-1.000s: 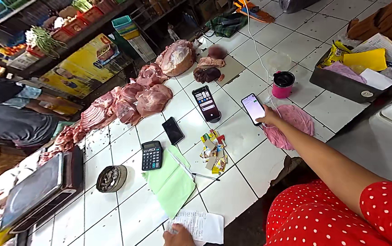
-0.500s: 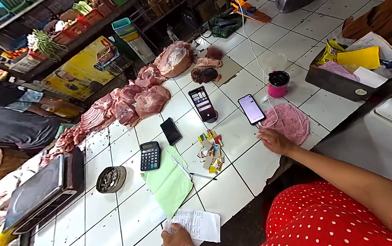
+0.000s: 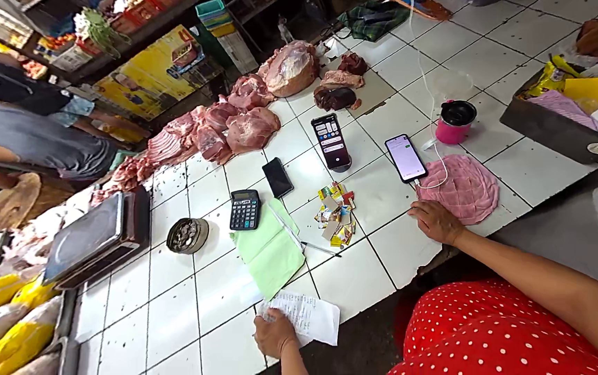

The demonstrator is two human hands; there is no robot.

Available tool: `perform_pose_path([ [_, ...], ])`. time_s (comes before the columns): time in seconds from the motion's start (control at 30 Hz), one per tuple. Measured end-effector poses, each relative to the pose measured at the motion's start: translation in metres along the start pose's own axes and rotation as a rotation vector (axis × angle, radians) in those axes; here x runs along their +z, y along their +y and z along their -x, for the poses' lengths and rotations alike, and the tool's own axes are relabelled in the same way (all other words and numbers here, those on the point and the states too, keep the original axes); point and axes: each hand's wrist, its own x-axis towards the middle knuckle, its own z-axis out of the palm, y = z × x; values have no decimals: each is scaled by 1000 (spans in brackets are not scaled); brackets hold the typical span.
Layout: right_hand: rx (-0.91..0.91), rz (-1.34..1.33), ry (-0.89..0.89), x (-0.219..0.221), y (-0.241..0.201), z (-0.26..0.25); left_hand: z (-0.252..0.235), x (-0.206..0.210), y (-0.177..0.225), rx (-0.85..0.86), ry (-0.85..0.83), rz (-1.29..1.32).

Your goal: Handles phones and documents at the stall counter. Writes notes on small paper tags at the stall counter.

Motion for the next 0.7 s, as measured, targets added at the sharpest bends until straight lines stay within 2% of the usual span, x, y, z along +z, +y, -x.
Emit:
perform_pose_path([
  [0.17, 22, 51, 25, 6, -11, -14, -1, -2, 4, -18, -17, -12],
  [0.23, -54, -13, 25, 13, -21, -24, -1, -2, 4, -19, -20, -4],
  [0.33, -260, -127, 13, 31, -56, -47, -3, -2, 1, -14, -12, -1],
  [0.47, -492, -271, -92, 52, -120, -80, -4, -5, 4, -18, -40, -9],
  [0.53, -560, -292, -203, 66, -147, -93, -5, -5, 3, -19, -46, -18],
  [0.63, -557, -249, -420, 83, -170, -105, -6, -5, 2, 3, -56, -7],
  [0.7, -561, -207, -486, 93, -176, -107, -7, -5, 0, 14, -69, -3],
])
